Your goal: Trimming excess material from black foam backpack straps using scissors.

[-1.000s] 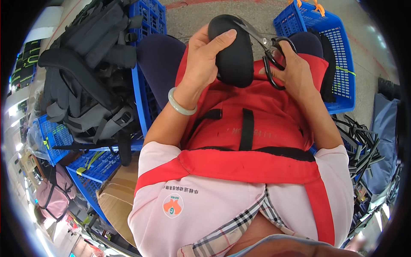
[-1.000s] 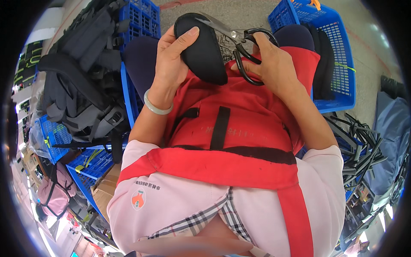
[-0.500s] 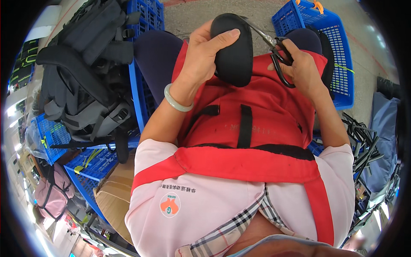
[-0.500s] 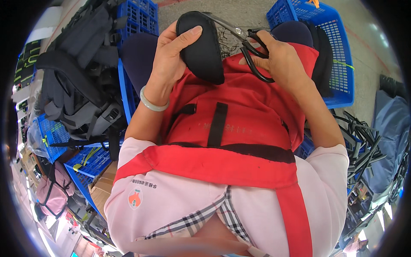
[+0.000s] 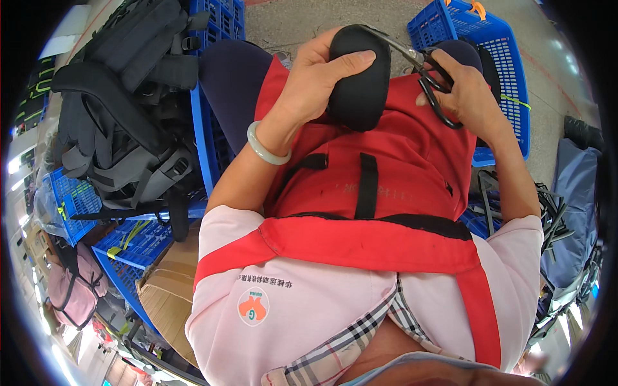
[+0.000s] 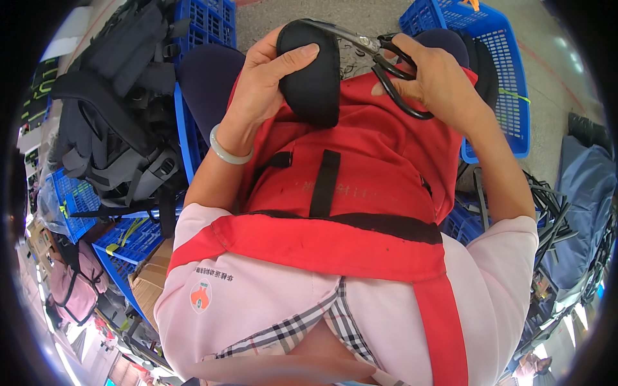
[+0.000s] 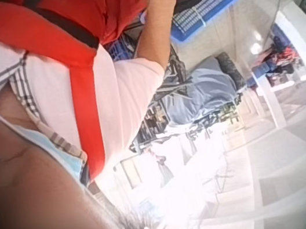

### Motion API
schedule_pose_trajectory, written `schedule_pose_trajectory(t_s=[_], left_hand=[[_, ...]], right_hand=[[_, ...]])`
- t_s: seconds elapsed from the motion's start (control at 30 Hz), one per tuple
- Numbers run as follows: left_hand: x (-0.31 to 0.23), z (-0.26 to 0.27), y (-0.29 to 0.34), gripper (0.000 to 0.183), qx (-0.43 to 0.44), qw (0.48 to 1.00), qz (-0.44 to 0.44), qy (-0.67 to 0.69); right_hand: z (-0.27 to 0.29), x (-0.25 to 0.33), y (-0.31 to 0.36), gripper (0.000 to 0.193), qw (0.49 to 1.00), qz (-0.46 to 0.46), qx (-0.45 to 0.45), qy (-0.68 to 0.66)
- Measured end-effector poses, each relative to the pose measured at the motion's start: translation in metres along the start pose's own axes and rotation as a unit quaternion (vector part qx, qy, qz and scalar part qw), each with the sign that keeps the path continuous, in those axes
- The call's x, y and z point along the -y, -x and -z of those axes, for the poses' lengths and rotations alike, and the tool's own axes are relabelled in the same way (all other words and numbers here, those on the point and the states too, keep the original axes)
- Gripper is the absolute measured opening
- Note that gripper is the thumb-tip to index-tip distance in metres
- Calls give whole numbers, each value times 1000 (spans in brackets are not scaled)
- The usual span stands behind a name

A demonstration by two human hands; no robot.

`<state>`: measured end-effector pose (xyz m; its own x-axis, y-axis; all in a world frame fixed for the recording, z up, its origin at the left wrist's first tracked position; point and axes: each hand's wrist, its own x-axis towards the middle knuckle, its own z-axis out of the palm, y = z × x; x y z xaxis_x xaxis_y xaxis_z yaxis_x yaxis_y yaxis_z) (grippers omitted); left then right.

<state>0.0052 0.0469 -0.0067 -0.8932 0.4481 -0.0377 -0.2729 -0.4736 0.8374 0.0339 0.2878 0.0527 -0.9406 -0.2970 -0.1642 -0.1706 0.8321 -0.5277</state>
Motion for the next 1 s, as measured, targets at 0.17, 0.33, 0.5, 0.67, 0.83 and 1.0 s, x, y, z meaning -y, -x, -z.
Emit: schedule_pose_trajectory(t_s=[0.17,0.33,0.5,0.67,0.83,1.0], left_hand=[[-1,0,3,23,16,1000,8,-1],[0,0,2,23,25,1000,9,-13],[2,1,2,24,18,999,18,-19],[1,0,1,20,27,999,14,-18],[3,4,2,20,28,999,29,-22],[4,2,2,20,26,999,36,-28]], right_hand=[[5,-2,1,49,1000,24,9,-6],[13,-5,-1,47,999,34,3,21],[8,-14,-6,48,997,46,52,-33],[3,-10,0,37,999,37,2,-25],[14,-15,-7,46,997,37,65,-30],[4,-16,-1,38,999,31,29,-28]])
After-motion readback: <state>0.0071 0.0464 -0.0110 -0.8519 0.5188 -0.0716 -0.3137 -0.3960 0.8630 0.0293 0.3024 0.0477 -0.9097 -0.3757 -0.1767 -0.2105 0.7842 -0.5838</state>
